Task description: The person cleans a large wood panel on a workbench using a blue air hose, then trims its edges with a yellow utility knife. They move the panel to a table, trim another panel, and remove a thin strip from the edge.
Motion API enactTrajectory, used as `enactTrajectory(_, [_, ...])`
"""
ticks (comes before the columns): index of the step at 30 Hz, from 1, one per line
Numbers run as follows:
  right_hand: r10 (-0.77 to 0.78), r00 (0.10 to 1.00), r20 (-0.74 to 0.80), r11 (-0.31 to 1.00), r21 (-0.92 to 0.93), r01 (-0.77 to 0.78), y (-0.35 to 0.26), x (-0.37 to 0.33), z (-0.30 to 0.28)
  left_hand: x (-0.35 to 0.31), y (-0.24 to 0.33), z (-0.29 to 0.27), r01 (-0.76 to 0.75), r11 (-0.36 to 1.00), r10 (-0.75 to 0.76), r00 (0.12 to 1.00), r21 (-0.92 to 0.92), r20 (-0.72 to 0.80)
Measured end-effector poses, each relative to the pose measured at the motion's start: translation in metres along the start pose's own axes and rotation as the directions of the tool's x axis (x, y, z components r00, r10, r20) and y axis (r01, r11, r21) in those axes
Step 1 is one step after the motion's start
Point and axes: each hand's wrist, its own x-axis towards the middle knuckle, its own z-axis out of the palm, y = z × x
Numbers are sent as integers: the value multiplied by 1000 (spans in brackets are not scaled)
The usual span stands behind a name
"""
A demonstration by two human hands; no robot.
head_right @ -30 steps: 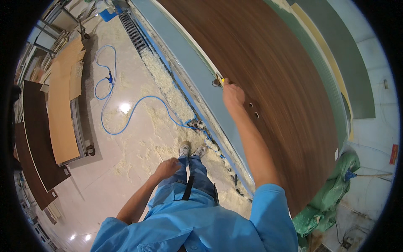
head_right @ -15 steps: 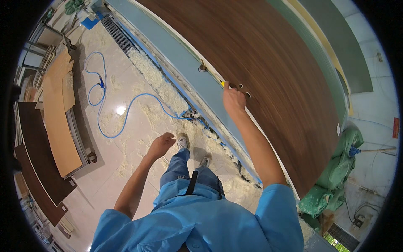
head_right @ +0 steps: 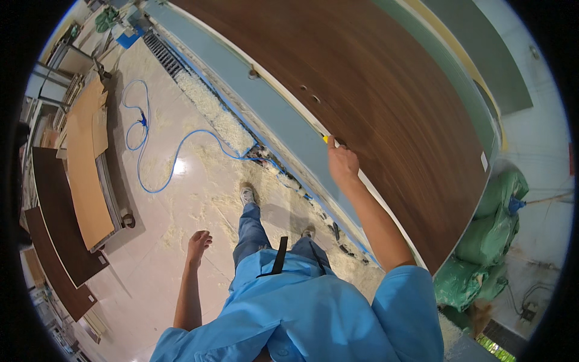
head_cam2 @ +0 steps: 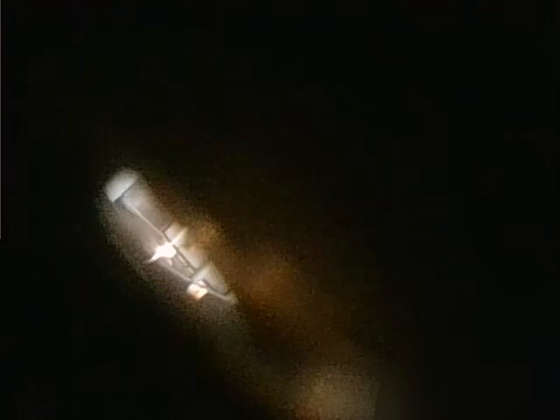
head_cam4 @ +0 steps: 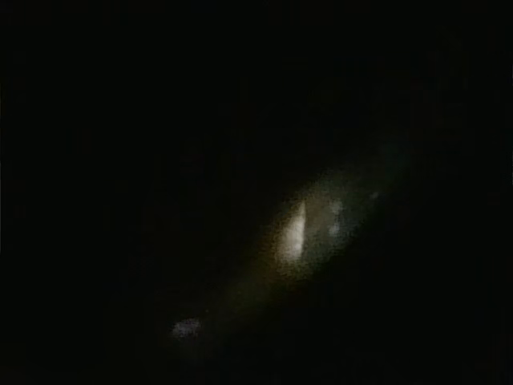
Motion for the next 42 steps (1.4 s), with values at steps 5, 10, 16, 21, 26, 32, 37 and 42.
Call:
enactTrajectory(5, [6, 1000, -6, 1000, 31, -6, 59, -79, 38, -56, 4, 109, -16, 984, 41, 989, -179, 139])
enactTrajectory(10, [35, 999, 32, 998, 45, -36, 109, -150, 60, -91, 79, 214, -245, 952, 295, 892, -183, 342])
enactTrajectory(16, [128, 989, 79, 990, 48, -132, 156, -212, 84, -76, 169, 310, -295, 924, 377, 803, -242, 462])
enactTrajectory(21, [86, 995, -45, 977, 202, -75, 178, -242, 94, -39, 201, 364, -242, 920, 360, 834, -308, 418])
enactTrajectory(26, [20, 968, -251, 899, 428, 92, 138, -227, 92, -33, 176, 374, -226, 909, 357, 856, -351, 374])
enactTrajectory(32, [-41, 987, -152, 901, 422, 103, 40, -111, 30, -44, 120, 353, -92, 933, 235, 887, -347, 398])
enactTrajectory(37, [-108, 972, -209, 944, 286, 166, -16, -3, -13, -25, 82, 311, -61, 952, 172, 917, -301, 359])
enactTrajectory(42, [-123, 974, -192, 963, 215, 164, -35, 50, -22, 16, 84, 272, -101, 947, 190, 941, -305, 279])
